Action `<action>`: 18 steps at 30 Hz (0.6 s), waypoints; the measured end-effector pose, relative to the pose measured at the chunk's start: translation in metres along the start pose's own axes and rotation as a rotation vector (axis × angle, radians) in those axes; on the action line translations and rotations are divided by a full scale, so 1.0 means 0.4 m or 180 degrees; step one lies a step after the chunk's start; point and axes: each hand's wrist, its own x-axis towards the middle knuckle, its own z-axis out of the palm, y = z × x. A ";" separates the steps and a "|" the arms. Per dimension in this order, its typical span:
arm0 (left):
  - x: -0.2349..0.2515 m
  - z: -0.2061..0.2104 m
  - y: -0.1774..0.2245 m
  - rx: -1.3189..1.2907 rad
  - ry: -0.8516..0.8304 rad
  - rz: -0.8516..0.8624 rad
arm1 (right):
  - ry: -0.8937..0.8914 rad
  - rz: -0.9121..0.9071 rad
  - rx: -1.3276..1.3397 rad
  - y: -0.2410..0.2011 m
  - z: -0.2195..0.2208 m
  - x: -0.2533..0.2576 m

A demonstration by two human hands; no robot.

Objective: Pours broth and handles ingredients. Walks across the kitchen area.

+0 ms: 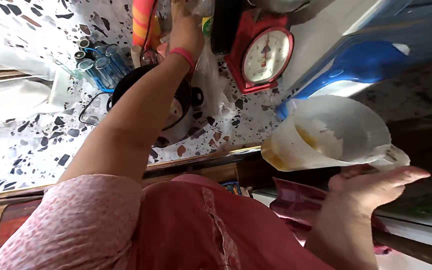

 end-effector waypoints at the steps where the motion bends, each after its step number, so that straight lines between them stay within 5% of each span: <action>1: -0.024 -0.035 -0.002 -0.0045 -0.0015 0.0169 | -0.0115 -0.0016 -0.0002 -0.015 0.013 0.002; 5: -0.189 -0.144 -0.014 -0.0289 -0.0291 0.0883 | -0.0822 -0.0259 -0.0066 -0.097 0.084 0.012; 11: -0.384 -0.165 -0.051 -0.0389 -0.0482 0.1096 | -0.1734 -0.0549 -0.0469 -0.213 0.224 0.026; 18: -0.481 -0.145 -0.030 0.0002 -0.0846 0.0480 | -0.2629 -0.1050 -0.0983 -0.271 0.359 0.045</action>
